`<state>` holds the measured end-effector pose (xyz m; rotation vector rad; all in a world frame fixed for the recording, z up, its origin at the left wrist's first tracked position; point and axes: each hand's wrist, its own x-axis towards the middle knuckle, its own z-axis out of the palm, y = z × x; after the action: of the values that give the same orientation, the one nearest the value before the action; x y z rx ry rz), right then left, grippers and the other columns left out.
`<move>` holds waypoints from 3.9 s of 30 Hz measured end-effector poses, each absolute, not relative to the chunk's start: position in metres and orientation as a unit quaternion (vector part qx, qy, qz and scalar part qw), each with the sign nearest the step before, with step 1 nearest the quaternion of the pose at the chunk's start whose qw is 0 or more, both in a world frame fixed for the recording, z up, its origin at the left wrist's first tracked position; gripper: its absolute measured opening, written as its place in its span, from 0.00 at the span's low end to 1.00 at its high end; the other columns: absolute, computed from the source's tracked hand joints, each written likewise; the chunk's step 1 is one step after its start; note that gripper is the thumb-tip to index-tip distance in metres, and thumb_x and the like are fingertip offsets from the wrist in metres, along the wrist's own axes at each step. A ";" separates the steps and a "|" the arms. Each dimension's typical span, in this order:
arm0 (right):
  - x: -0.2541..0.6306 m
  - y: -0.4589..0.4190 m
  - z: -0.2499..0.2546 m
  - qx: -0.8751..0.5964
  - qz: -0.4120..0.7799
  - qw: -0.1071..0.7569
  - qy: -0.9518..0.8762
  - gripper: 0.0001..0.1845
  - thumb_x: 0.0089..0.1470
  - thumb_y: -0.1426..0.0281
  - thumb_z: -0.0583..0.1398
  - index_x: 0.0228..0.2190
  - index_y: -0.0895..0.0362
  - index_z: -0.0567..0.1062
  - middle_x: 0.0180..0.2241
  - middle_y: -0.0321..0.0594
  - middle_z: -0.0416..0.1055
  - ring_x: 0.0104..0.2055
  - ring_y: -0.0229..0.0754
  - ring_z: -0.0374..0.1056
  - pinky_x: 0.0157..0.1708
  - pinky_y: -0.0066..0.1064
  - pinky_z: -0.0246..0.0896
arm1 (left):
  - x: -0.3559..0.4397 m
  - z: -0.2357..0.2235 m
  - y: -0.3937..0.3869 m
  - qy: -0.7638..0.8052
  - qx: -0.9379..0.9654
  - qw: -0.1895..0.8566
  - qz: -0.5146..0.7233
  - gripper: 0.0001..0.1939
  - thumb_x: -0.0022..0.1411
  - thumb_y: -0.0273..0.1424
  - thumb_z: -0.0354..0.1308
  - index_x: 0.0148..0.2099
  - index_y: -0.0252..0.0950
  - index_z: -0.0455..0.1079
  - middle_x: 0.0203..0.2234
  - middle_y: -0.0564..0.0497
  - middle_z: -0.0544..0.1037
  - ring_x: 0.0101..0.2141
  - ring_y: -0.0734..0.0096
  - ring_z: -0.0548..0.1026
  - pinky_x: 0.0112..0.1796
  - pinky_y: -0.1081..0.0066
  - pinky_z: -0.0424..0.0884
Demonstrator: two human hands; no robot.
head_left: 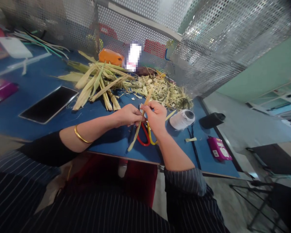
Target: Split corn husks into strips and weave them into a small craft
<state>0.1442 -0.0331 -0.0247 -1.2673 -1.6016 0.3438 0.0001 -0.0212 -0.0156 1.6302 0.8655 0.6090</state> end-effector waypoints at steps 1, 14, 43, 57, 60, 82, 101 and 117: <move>0.144 -0.033 -0.025 -0.526 0.133 0.509 -0.669 0.16 0.52 0.66 0.60 0.16 0.55 0.65 0.21 0.34 0.64 0.26 0.37 0.60 0.29 0.30 0.54 | 0.000 -0.015 -0.022 0.363 0.694 0.567 0.255 0.15 0.53 0.28 0.57 0.15 0.34 0.66 0.09 0.54 0.65 0.11 0.81 0.58 0.15 0.76 0.53; 0.166 -0.033 -0.004 -0.584 0.124 0.392 -0.700 0.25 0.59 0.51 0.51 0.23 0.56 0.73 0.23 0.37 0.70 0.28 0.39 0.65 0.32 0.30 0.56 | -0.003 -0.019 -0.003 0.381 0.480 0.667 0.423 0.13 0.58 0.36 0.60 0.29 0.31 0.75 0.22 0.48 0.75 0.17 0.80 0.66 0.18 0.78 0.61; 0.136 -0.035 -0.034 -0.545 0.113 0.354 -0.752 0.19 0.59 0.60 0.55 0.19 0.55 0.68 0.21 0.35 0.64 0.25 0.37 0.59 0.28 0.29 0.51 | 0.005 -0.019 -0.005 0.323 0.376 0.711 0.498 0.04 0.56 0.21 0.59 0.33 0.28 0.76 0.28 0.46 0.80 0.26 0.75 0.74 0.27 0.76 0.68; 0.132 -0.038 -0.032 -0.516 0.161 0.371 -0.755 0.19 0.59 0.66 0.53 0.18 0.55 0.67 0.21 0.34 0.66 0.28 0.37 0.63 0.32 0.29 0.55 | 0.007 -0.021 0.000 0.348 0.335 0.717 0.502 0.06 0.57 0.19 0.56 0.38 0.29 0.70 0.27 0.48 0.79 0.25 0.73 0.74 0.25 0.74 0.68; 0.140 -0.033 -0.033 -0.538 0.206 0.401 -0.712 0.18 0.60 0.62 0.53 0.21 0.55 0.70 0.20 0.33 0.67 0.26 0.37 0.64 0.30 0.29 0.56 | 0.000 -0.022 0.005 0.306 0.372 0.719 0.502 0.13 0.54 0.19 0.59 0.44 0.30 0.70 0.34 0.45 0.80 0.35 0.68 0.78 0.37 0.69 0.73; 0.158 -0.036 -0.011 -0.462 0.001 0.280 -0.842 0.20 0.62 0.64 0.51 0.20 0.56 0.66 0.21 0.35 0.62 0.26 0.35 0.58 0.28 0.27 0.48 | -0.002 -0.018 0.003 0.387 0.429 0.651 0.492 0.03 0.56 0.25 0.63 0.33 0.30 0.75 0.24 0.49 0.79 0.18 0.81 0.71 0.17 0.80 0.62; 0.155 -0.041 -0.009 -0.491 -0.013 0.276 -0.826 0.20 0.63 0.63 0.50 0.20 0.55 0.63 0.20 0.34 0.61 0.24 0.35 0.57 0.27 0.28 0.45 | -0.007 -0.014 0.009 0.394 0.424 0.663 0.475 0.13 0.61 0.34 0.59 0.28 0.30 0.74 0.23 0.48 0.77 0.18 0.82 0.68 0.17 0.81 0.61; 0.157 -0.038 -0.001 -0.521 0.181 0.424 -0.718 0.13 0.53 0.60 0.61 0.31 0.57 0.78 0.25 0.35 0.68 0.27 0.36 0.61 0.30 0.29 0.56 | -0.002 -0.015 -0.019 0.355 0.731 0.538 0.224 0.13 0.53 0.36 0.63 0.22 0.33 0.74 0.12 0.50 0.72 0.13 0.74 0.69 0.15 0.77 0.63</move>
<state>0.1572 -0.0376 -0.0011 -1.3030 -1.7966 0.4518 -0.0018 -0.0189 -0.0153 1.7396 0.8438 0.5327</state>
